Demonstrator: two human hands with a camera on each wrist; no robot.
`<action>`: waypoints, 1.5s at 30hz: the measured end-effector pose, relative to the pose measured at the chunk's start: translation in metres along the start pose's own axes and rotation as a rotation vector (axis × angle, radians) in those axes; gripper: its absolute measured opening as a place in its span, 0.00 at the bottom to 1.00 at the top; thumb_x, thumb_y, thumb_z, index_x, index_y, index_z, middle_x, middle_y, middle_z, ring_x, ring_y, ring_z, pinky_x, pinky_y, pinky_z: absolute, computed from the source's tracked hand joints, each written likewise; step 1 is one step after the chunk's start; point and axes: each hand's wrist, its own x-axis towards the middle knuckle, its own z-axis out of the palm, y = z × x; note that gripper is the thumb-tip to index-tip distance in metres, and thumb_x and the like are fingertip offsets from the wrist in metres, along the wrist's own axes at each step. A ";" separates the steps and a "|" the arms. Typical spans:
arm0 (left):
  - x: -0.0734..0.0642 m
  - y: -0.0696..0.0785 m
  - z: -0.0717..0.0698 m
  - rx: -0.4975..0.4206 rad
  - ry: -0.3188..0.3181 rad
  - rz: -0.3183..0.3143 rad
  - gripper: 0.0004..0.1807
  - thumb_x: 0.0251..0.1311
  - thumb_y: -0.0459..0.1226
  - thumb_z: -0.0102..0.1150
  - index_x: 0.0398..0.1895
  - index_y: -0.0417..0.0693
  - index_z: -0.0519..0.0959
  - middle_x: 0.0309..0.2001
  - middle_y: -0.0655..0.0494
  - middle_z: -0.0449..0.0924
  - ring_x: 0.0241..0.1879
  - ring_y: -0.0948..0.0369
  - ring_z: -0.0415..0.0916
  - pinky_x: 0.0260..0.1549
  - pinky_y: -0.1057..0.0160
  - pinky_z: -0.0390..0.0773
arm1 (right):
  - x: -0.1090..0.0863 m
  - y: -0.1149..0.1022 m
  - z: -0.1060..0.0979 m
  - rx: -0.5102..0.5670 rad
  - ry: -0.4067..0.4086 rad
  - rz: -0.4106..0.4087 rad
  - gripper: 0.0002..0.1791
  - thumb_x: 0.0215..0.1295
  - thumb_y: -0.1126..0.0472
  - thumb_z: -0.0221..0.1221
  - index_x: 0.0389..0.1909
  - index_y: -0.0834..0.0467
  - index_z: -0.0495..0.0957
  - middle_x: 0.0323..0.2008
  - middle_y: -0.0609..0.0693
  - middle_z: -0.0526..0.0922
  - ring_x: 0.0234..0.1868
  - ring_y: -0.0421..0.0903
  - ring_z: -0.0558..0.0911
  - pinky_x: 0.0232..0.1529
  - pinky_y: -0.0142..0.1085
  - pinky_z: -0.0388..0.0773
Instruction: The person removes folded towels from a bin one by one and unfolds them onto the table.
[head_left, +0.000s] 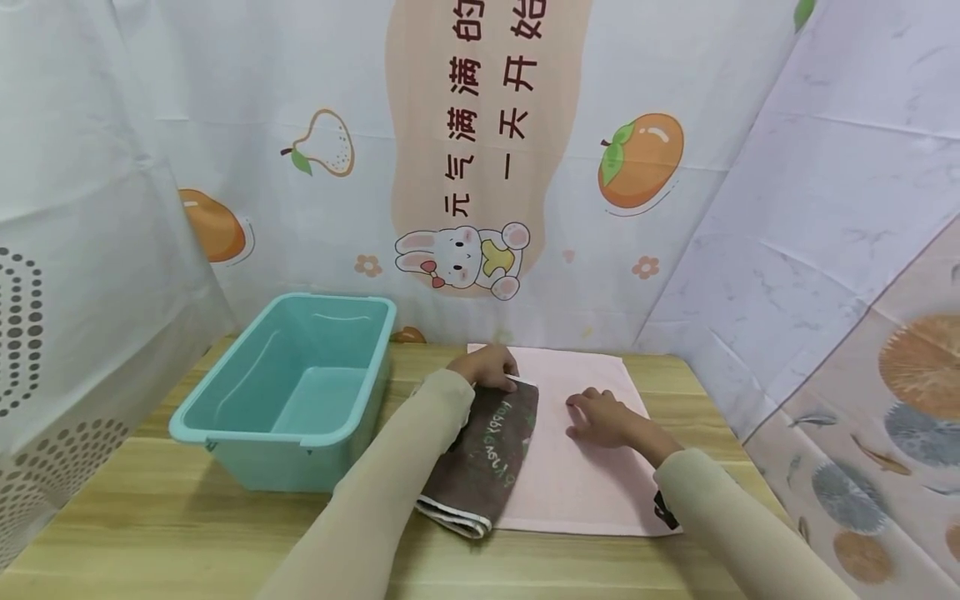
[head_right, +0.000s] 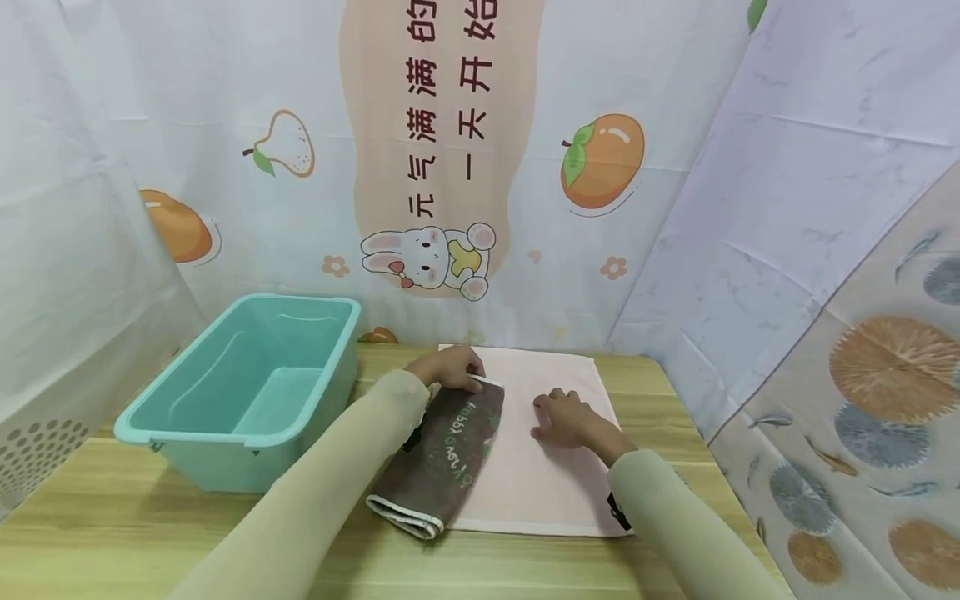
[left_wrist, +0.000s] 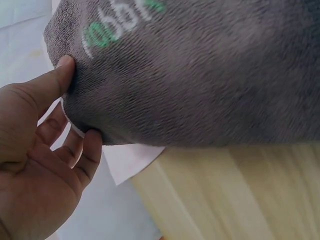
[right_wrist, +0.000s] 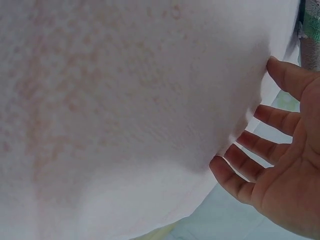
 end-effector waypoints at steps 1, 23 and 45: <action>0.001 -0.001 0.003 -0.003 0.009 -0.004 0.03 0.65 0.35 0.68 0.37 0.45 0.88 0.35 0.57 0.85 0.32 0.64 0.75 0.35 0.65 0.77 | 0.000 0.000 0.000 0.000 0.000 0.001 0.29 0.69 0.52 0.64 0.65 0.62 0.73 0.59 0.66 0.74 0.54 0.67 0.74 0.51 0.64 0.74; -0.007 0.003 0.017 -0.068 0.278 -0.002 0.09 0.64 0.30 0.65 0.46 0.38 0.84 0.43 0.49 0.81 0.45 0.55 0.76 0.51 0.55 0.77 | -0.005 -0.005 -0.001 -0.004 0.007 0.019 0.28 0.68 0.53 0.65 0.64 0.63 0.74 0.58 0.67 0.75 0.53 0.68 0.75 0.51 0.64 0.74; -0.072 0.012 0.037 -0.266 0.518 -0.213 0.06 0.63 0.33 0.65 0.42 0.43 0.83 0.35 0.55 0.80 0.35 0.59 0.77 0.39 0.58 0.78 | 0.000 -0.010 -0.001 -0.039 -0.002 0.011 0.28 0.68 0.53 0.65 0.63 0.64 0.75 0.58 0.67 0.76 0.54 0.68 0.76 0.52 0.65 0.74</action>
